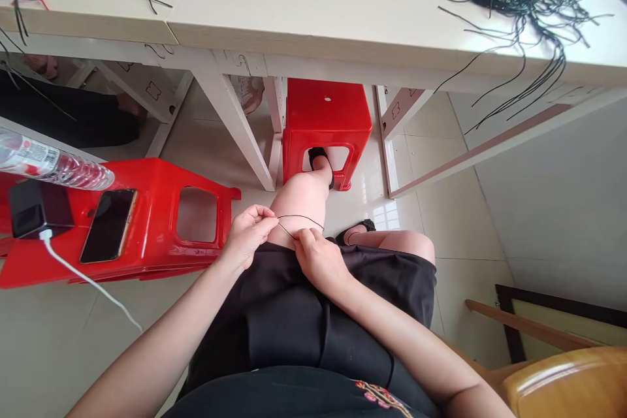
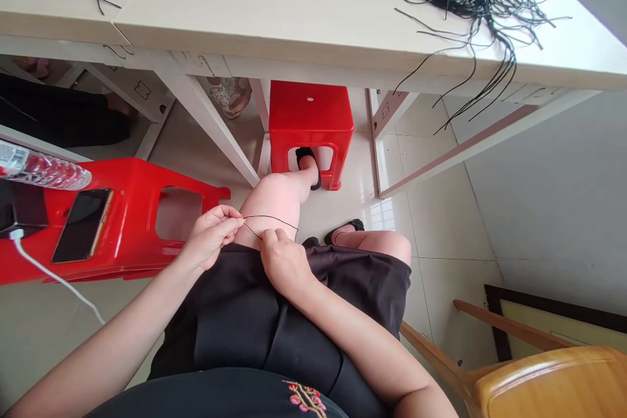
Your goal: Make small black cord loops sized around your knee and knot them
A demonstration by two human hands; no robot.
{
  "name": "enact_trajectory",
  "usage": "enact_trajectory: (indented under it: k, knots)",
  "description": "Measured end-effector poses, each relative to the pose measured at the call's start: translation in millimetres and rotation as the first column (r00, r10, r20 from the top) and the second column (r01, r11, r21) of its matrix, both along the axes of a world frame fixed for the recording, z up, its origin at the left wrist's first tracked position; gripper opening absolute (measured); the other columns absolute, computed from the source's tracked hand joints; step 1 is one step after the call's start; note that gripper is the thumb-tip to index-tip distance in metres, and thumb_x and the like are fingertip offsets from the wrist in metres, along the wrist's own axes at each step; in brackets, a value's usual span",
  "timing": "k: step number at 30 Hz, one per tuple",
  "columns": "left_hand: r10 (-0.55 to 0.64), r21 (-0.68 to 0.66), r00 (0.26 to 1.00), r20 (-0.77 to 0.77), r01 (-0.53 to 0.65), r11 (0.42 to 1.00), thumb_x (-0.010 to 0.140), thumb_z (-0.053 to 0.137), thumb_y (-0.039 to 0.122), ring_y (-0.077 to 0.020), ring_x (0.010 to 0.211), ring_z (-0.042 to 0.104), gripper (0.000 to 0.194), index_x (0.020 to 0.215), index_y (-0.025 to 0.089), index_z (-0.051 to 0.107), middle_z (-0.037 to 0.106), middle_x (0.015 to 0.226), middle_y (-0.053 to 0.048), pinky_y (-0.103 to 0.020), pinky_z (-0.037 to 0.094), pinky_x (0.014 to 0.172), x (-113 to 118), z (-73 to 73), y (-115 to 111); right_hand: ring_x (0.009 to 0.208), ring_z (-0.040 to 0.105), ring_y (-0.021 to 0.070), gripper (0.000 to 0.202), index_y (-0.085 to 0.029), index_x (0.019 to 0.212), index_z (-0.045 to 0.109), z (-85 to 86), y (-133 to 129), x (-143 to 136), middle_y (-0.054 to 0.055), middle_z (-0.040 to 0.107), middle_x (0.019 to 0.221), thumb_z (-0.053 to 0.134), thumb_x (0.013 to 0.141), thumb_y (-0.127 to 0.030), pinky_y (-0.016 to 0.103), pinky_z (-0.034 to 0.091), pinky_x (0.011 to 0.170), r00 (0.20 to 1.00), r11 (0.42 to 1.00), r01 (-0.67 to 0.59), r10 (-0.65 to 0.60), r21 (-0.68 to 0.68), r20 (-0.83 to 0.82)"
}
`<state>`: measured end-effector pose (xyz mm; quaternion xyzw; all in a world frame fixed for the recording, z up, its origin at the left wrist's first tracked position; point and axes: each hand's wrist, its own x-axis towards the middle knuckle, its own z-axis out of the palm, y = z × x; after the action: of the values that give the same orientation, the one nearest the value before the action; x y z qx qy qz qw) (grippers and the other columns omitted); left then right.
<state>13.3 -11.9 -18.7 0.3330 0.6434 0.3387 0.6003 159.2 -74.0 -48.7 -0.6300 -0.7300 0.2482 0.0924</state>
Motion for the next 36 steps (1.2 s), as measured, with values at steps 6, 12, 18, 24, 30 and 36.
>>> enact_trajectory:
  k: [6, 12, 18, 24, 30, 36]
  knots:
    - [-0.010, -0.005, 1.000, -0.004, 0.010, 1.000, 0.056, 0.067, 0.020, -0.0031, 0.041, 0.033, 0.018, 0.066, 0.017, 0.052, 0.044, 0.048, 0.008, -0.018, 0.022, 0.041, 2.6, -1.9, 0.0, 0.076, 0.065, 0.0187, 0.024, -0.016, 0.107, 0.052, 1.1, -3.0, 15.9, 0.012, 0.057, 0.113, 0.055, 0.086, -0.026, 0.034, 0.053, 0.073, 0.951, 0.977, 0.190, -0.208, -0.099, -0.226]
    - [-0.080, 0.176, 0.992, -0.097, 0.096, 0.980, 0.058, 0.066, 0.017, -0.0081, 0.054, 0.048, 0.011, 0.064, 0.017, 0.057, 0.056, 0.060, 0.003, -0.020, 0.036, 0.053, 8.4, -9.4, -5.3, 0.099, 0.064, 0.0258, 0.040, -0.015, 0.122, 0.046, -15.3, -12.6, 16.8, 0.021, 0.045, 0.131, 0.053, 0.085, -0.027, 0.042, 0.055, 0.080, 0.902, 0.957, 0.289, -0.258, 0.039, -0.346]
    - [-0.178, 0.316, 0.963, -0.201, 0.236, 0.919, 0.065, 0.063, 0.018, -0.0111, 0.062, 0.054, 0.006, 0.068, 0.018, 0.058, 0.060, 0.067, 0.002, -0.023, 0.042, 0.062, 8.7, -20.1, -11.2, 0.135, 0.038, 0.0326, 0.062, -0.007, 0.141, 0.030, -18.3, -14.9, 19.6, 0.026, 0.023, 0.150, 0.050, 0.086, -0.028, 0.046, 0.050, 0.094, 0.935, 0.970, 0.238, -0.216, 0.046, -0.281]
    - [-0.147, 0.368, 0.954, -0.260, 0.239, 0.899, 0.067, 0.063, 0.021, -0.0116, 0.063, 0.055, 0.006, 0.071, 0.018, 0.059, 0.061, 0.069, 0.001, -0.023, 0.043, 0.064, 7.2, -23.4, -17.5, 0.133, 0.039, 0.0362, 0.063, -0.002, 0.145, 0.023, -8.6, -16.1, 17.2, 0.027, 0.015, 0.153, 0.041, 0.091, -0.028, 0.049, 0.052, 0.090, 0.970, 0.987, 0.159, -0.156, 0.002, -0.188]
    - [-0.098, 0.334, 0.985, -0.139, 0.140, 0.932, 0.060, 0.067, 0.018, -0.0095, 0.059, 0.053, 0.012, 0.068, 0.017, 0.059, 0.061, 0.065, 0.002, -0.021, 0.040, 0.058, 10.3, -2.0, -21.9, 0.130, 0.044, 0.0343, 0.059, -0.002, 0.143, 0.031, -3.8, -26.8, 17.3, 0.027, 0.027, 0.149, 0.043, 0.091, -0.028, 0.047, 0.050, 0.094, 0.981, 0.985, 0.153, -0.143, 0.075, -0.133]
    - [-0.064, 0.182, 0.997, -0.047, 0.071, 0.981, 0.054, 0.070, 0.019, -0.0040, 0.042, 0.038, 0.019, 0.065, 0.017, 0.055, 0.053, 0.053, 0.006, -0.019, 0.027, 0.043, 11.2, 11.9, -20.3, 0.141, 0.026, 0.0299, 0.049, -0.002, 0.136, 0.041, -3.0, -25.8, 4.6, 0.025, 0.036, 0.145, 0.039, 0.089, -0.015, 0.053, 0.031, 0.110, 0.986, 0.913, 0.160, -0.127, 0.375, -0.112]
